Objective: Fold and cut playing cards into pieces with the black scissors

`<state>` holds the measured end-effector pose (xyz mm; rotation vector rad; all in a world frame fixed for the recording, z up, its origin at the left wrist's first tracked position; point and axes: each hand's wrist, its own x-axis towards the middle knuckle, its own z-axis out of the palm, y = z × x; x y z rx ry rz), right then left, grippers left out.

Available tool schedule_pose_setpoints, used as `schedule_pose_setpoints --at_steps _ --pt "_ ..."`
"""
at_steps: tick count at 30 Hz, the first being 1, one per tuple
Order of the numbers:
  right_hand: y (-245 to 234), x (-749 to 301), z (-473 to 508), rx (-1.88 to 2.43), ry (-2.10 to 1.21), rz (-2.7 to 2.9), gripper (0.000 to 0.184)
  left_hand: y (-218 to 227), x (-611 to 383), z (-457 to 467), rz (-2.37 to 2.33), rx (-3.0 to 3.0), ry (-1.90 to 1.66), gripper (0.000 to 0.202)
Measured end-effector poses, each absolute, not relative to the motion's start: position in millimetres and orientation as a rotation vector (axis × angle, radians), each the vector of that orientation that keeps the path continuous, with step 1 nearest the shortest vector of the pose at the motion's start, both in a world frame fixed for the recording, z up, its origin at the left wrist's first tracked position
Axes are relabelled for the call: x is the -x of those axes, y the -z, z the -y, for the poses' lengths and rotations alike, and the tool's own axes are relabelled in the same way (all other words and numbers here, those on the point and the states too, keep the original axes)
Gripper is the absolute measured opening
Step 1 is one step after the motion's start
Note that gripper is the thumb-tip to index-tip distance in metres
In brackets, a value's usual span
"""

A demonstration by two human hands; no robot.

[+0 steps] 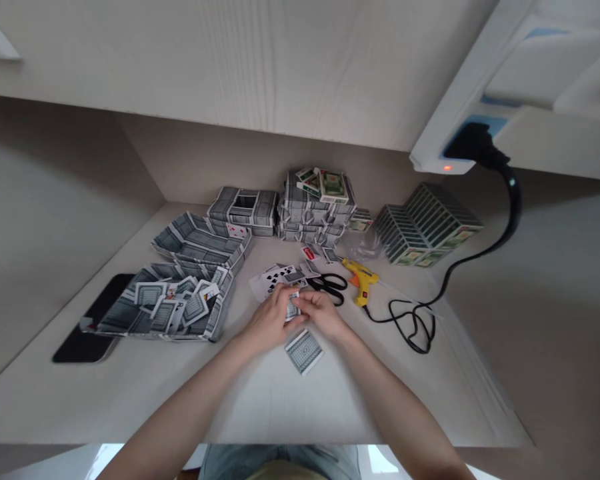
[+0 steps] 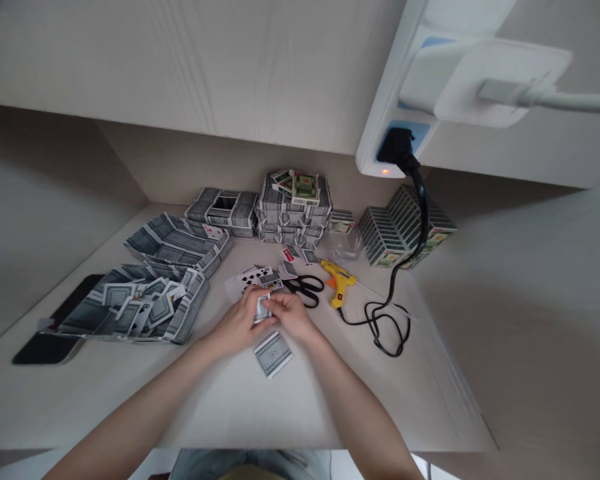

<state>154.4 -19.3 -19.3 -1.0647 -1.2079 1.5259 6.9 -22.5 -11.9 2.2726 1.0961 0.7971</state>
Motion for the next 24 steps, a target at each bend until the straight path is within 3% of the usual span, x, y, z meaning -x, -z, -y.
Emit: schedule_pose_setpoints --at_steps 5,11,24 --pt "20 -153 21 1.042 -1.574 1.115 0.028 9 -8 22 -1.038 -2.093 -0.894 0.055" --pt "22 -150 22 0.963 -1.641 0.924 0.023 15 -9 17 -1.207 -1.835 -0.881 0.025" --pt "20 -142 21 1.079 -1.553 0.855 0.035 22 -7 18 -1.477 -2.051 -0.835 0.026"
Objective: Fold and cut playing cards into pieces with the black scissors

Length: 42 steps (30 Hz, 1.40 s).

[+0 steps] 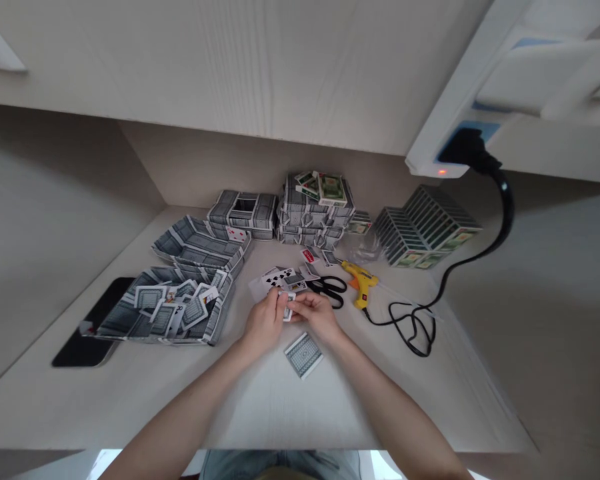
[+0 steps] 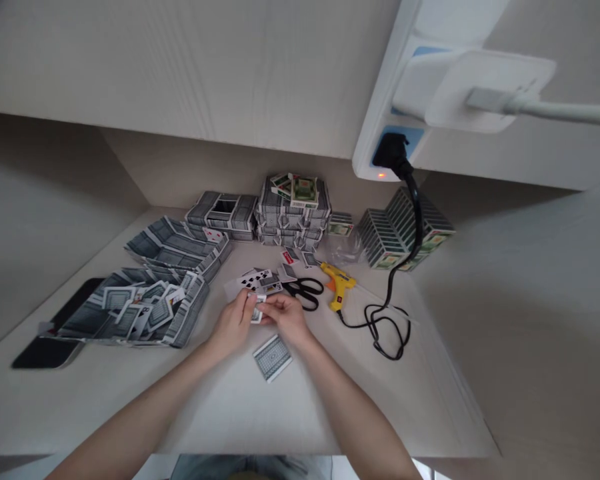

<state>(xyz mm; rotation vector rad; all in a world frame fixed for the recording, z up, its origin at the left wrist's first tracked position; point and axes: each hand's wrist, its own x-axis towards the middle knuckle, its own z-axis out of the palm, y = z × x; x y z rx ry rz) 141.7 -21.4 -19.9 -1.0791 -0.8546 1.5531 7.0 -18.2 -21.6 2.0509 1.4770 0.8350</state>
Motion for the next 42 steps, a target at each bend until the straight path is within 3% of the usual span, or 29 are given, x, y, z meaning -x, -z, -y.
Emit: schedule_pose_setpoints --at_steps 32,42 --pt "21.2 -146.0 24.3 1.077 -1.625 1.114 0.036 18.7 -9.3 15.6 -1.511 -2.009 -0.771 0.028" --pt "20.0 -147.5 22.1 1.058 -1.602 1.115 0.029 21.2 -10.4 17.1 -1.489 -1.988 -0.777 0.026"
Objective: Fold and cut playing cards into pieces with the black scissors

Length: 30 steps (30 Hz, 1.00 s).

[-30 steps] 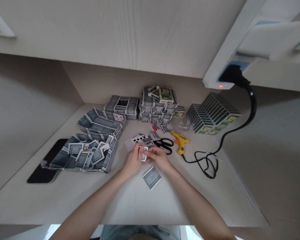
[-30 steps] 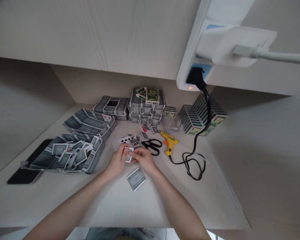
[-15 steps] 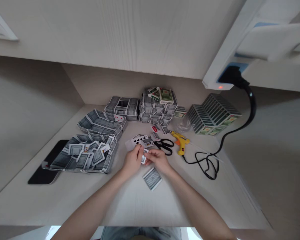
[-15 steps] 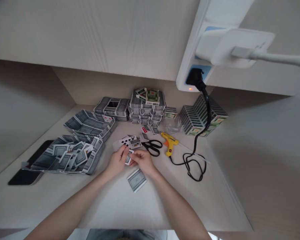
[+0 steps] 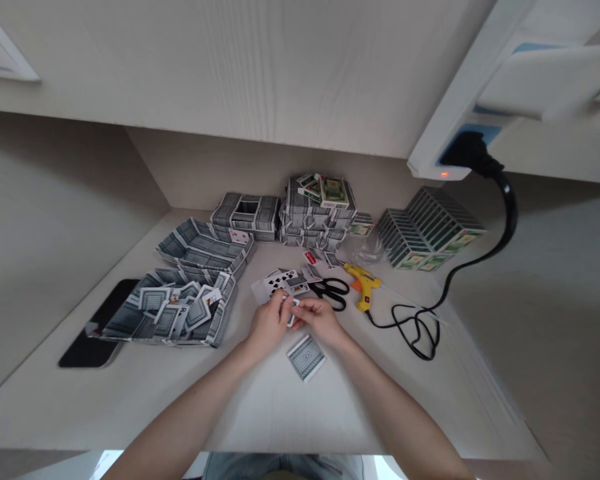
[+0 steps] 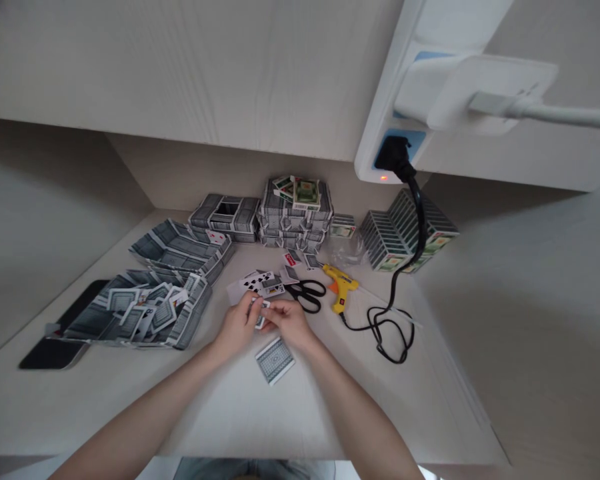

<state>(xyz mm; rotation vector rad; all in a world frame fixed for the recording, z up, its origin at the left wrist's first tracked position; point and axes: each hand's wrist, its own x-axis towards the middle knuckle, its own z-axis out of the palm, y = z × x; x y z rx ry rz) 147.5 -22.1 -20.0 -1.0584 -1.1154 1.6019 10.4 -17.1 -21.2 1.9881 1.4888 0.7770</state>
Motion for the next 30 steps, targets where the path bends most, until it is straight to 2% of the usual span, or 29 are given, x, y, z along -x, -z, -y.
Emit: schedule_pose_setpoints --at_steps 30 --pt "28.7 -145.2 21.5 1.065 -1.499 1.092 0.029 19.5 -13.0 15.4 -1.378 -1.851 -0.829 0.026"
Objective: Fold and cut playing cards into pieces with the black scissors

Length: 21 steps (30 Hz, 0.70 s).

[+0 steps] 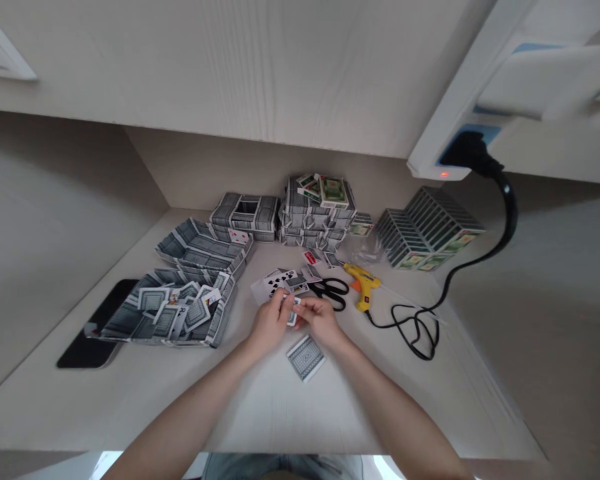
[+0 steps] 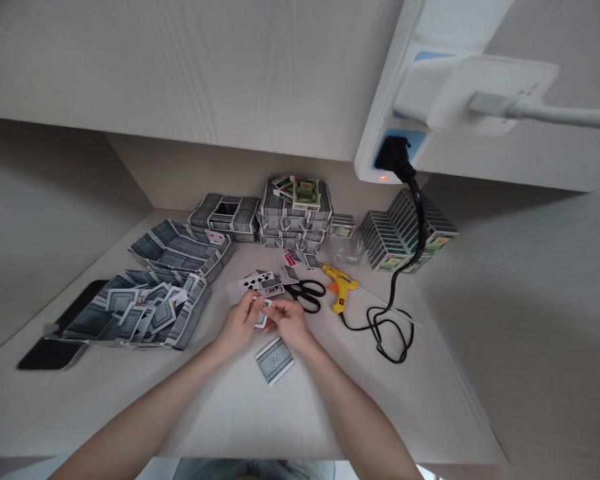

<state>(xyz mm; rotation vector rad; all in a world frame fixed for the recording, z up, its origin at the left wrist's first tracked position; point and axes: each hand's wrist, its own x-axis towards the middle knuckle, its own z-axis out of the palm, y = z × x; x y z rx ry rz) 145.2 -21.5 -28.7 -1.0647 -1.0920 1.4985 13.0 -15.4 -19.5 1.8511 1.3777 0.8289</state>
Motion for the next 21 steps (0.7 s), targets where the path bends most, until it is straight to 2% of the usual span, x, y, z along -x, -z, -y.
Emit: schedule_pose_setpoints --at_steps 11,21 --pt "19 -154 18 1.091 -1.447 1.136 0.027 15 -6 9 -1.262 -1.705 -0.842 0.036" --pt "18 -153 21 1.101 -1.463 1.174 0.031 18 -8 10 -1.313 -1.750 -0.844 0.030"
